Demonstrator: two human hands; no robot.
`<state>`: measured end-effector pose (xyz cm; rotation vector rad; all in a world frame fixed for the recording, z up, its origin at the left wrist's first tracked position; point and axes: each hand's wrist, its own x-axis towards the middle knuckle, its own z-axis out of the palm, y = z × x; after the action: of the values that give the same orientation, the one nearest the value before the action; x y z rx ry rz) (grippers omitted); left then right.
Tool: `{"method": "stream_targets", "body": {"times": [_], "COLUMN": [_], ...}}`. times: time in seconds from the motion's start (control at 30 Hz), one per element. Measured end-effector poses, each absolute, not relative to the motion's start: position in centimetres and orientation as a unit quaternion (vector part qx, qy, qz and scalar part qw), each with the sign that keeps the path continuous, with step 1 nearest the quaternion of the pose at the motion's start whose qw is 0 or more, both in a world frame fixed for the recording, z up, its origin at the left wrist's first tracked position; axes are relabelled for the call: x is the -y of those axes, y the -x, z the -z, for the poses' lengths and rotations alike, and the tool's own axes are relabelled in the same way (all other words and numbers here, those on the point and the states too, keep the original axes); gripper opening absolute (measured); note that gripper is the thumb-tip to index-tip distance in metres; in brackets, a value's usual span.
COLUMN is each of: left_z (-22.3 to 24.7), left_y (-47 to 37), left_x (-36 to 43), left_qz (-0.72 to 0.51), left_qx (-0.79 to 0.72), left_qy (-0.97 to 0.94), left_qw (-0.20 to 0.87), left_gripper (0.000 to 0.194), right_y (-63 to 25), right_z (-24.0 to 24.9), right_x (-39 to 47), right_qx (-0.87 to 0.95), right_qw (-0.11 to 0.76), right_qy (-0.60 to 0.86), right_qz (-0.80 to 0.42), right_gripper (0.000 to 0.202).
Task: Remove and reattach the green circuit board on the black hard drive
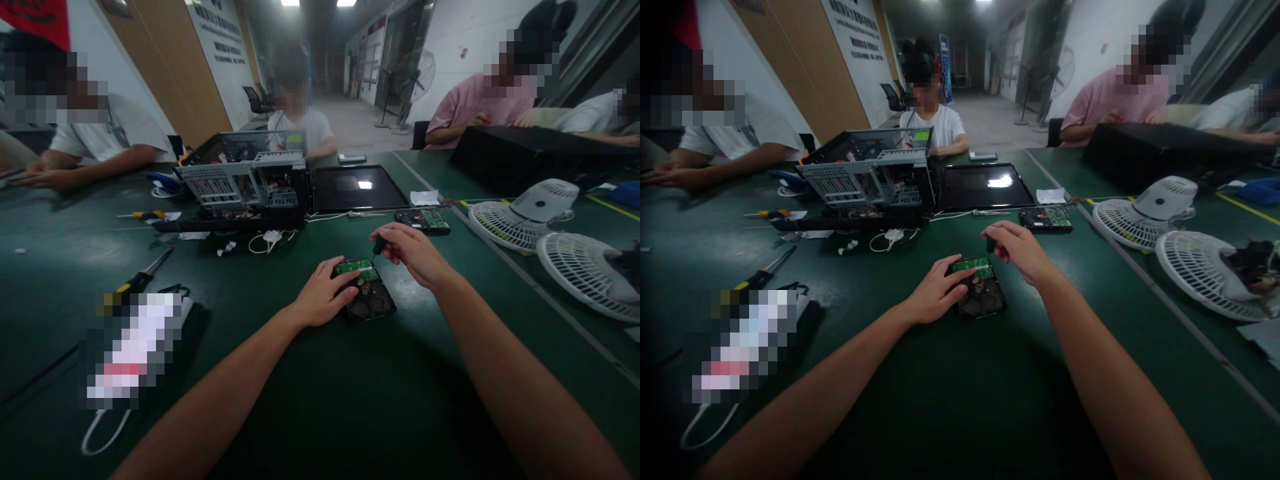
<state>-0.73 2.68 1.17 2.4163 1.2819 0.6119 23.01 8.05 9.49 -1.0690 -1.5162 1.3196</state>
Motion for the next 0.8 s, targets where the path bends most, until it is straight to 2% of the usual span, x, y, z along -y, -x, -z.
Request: {"method": "stream_targets", "body": {"times": [0.17, 0.43, 0.53, 0.63, 0.8], "left_z": [-1.0, -0.7, -0.2, 0.5, 0.9], "left_y": [0.7, 0.6, 0.7, 0.9, 1.2], "left_x": [-2.8, -2.9, -3.3, -3.8, -4.3], "left_qz": [-0.22, -0.249, -0.303, -0.349, -0.367], "left_qx": [-0.454, -0.464, -0.487, -0.512, -0.518], "left_qy": [-0.847, -0.831, -0.799, -0.763, -0.749], "left_qw": [0.169, 0.179, 0.181, 0.183, 0.19], "left_gripper": [0.053, 0.053, 0.052, 0.041, 0.039], "right_y": [-22.9, -22.8, -22.9, -23.1, -23.1], "right_z": [-9.6, -9.5, -9.4, -9.3, -9.3], "right_x": [-7.8, -7.9, -8.1, -8.2, -8.2], "right_qx": [0.602, 0.579, 0.583, 0.598, 0.6], "right_qw": [0.417, 0.413, 0.412, 0.412, 0.42], "right_qy": [0.412, 0.403, 0.411, 0.424, 0.424], "right_qz": [-0.542, -0.576, -0.567, -0.541, -0.532], "right_gripper": [0.022, 0.037, 0.035, 0.031, 0.026]}}
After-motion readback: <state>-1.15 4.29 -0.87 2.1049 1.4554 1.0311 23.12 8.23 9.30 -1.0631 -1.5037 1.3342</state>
